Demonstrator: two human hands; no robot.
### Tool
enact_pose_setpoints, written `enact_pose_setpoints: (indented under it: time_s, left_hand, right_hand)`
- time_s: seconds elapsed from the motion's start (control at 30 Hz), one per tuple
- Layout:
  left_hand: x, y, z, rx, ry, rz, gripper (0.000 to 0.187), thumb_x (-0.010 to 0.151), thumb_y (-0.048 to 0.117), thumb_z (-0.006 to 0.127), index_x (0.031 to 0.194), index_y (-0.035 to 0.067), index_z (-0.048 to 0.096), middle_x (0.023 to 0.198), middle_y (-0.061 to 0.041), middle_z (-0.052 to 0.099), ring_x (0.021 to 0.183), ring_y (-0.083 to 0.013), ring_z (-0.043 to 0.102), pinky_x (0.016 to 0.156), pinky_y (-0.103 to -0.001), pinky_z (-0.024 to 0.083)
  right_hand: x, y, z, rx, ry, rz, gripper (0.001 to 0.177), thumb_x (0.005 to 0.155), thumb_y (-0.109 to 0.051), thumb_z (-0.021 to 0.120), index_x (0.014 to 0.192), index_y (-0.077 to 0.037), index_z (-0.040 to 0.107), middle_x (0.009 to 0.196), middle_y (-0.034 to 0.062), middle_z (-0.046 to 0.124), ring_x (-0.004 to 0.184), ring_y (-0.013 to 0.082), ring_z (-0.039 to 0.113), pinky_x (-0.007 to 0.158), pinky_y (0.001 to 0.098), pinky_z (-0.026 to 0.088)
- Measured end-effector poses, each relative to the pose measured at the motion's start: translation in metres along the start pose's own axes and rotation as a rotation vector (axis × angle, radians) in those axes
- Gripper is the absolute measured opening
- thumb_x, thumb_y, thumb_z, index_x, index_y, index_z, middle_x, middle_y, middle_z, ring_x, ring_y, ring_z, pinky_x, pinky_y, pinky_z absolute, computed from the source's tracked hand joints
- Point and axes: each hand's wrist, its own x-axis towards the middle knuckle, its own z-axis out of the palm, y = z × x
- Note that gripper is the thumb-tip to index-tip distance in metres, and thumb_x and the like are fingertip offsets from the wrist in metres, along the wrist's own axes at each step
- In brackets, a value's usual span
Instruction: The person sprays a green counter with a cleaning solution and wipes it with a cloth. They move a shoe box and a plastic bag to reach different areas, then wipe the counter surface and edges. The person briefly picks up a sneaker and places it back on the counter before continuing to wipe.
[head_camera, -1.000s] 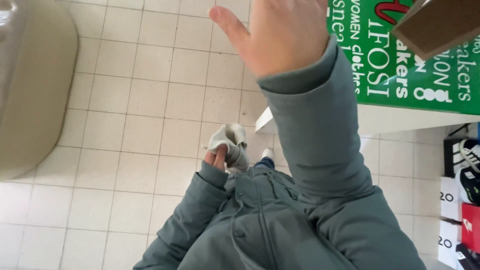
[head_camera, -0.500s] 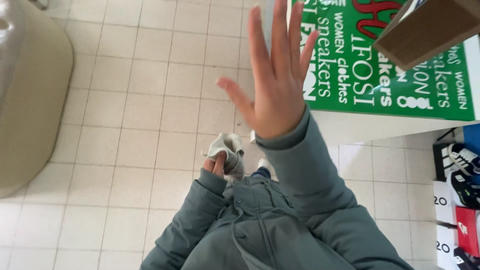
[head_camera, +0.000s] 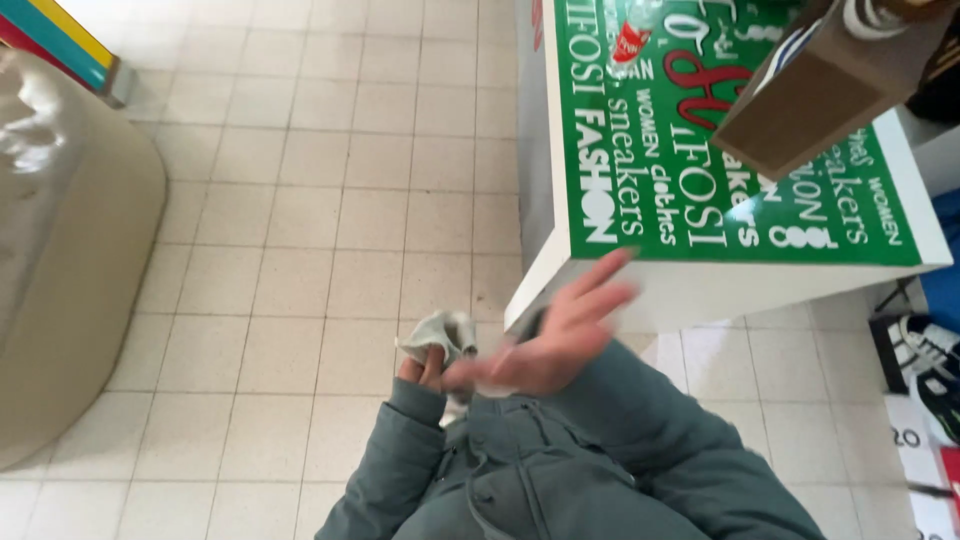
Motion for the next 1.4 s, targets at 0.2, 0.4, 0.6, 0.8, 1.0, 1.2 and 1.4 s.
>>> enact_pose_setpoints:
  time_s: [0.2, 0.4, 0.6, 0.8, 1.0, 1.2, 1.4]
  left_hand:
    - [0.004, 0.001, 0.001, 0.231, 0.041, 0.017, 0.048, 0.1, 0.038, 0.062, 0.13, 0.001, 0.065, 0.109, -0.012, 0.074, 0.096, -0.0229, 0.067, 0.078, -0.037, 0.058]
    - [0.006, 0.01, 0.013, 0.322, 0.07, 0.027, 0.048, 0.099, 0.043, 0.057, 0.127, 0.004, 0.065, 0.108, -0.012, 0.075, 0.096, -0.0224, 0.071, 0.079, -0.036, 0.059]
    - [0.026, -0.012, 0.021, 0.434, -0.106, 0.041, 0.055, 0.099, 0.051, 0.056, 0.124, 0.003, 0.066, 0.107, -0.012, 0.076, 0.095, -0.0212, 0.07, 0.079, -0.037, 0.057]
    - [0.023, -0.026, 0.01, 0.188, -0.138, -0.074, 0.06, 0.094, 0.054, 0.062, 0.123, 0.001, 0.067, 0.106, -0.011, 0.076, 0.094, -0.0199, 0.071, 0.078, -0.038, 0.059]
    - [0.002, 0.002, 0.029, 0.297, -0.014, 0.092, 0.061, 0.086, 0.043, 0.077, 0.13, 0.003, 0.06, 0.109, -0.011, 0.076, 0.095, -0.0218, 0.073, 0.08, -0.035, 0.061]
    - [-0.014, 0.054, 0.075, 0.232, -0.152, -0.047, 0.058, 0.084, 0.026, 0.08, 0.134, 0.005, 0.058, 0.109, -0.01, 0.075, 0.092, -0.0198, 0.072, 0.077, -0.034, 0.059]
    - [0.008, 0.015, 0.045, 0.418, -0.175, -0.017, 0.041, 0.092, 0.027, 0.072, 0.126, 0.005, 0.065, 0.109, -0.013, 0.079, 0.101, -0.0198, 0.075, 0.086, -0.036, 0.061]
  right_hand:
    - [-0.044, 0.063, -0.037, -0.068, 0.013, 0.041, 0.088, 0.091, -0.057, 0.075, 0.162, -0.026, 0.035, 0.173, 0.0189, -0.005, 0.162, 0.044, -0.007, 0.128, 0.0709, 0.007]
    - [-0.062, 0.05, -0.035, -0.058, -0.097, 0.075, 0.075, 0.101, -0.052, 0.074, 0.158, -0.014, 0.043, 0.172, 0.0252, -0.003, 0.164, 0.0493, -0.003, 0.131, 0.066, 0.014]
    - [-0.154, -0.045, 0.036, 0.615, -0.503, 0.37, 0.076, 0.11, -0.047, 0.053, 0.152, 0.014, 0.037, 0.164, 0.0285, 0.036, 0.156, 0.0397, 0.033, 0.129, 0.0569, 0.024]
    - [-0.097, -0.02, -0.006, 0.688, -0.366, -0.727, 0.04, 0.113, -0.031, 0.046, 0.148, -0.014, 0.053, 0.153, 0.0104, 0.054, 0.142, 0.0238, 0.051, 0.122, 0.0556, 0.033]
    - [-0.069, 0.1, -0.05, -0.001, -0.109, 0.251, 0.089, 0.097, -0.047, 0.066, 0.164, -0.012, 0.019, 0.165, 0.002, 0.019, 0.147, 0.0262, 0.029, 0.134, 0.0559, 0.024]
    - [-0.049, -0.008, -0.026, 0.126, -0.212, 0.228, 0.082, 0.103, -0.032, 0.07, 0.165, -0.005, 0.024, 0.173, 0.0255, 0.006, 0.162, 0.0448, 0.017, 0.132, 0.0576, 0.027]
    - [-0.057, -0.05, -0.01, 0.997, -0.681, -0.458, 0.035, 0.116, -0.022, 0.045, 0.15, -0.011, 0.048, 0.165, 0.0135, 0.045, 0.151, 0.0245, 0.044, 0.124, 0.0542, 0.044]
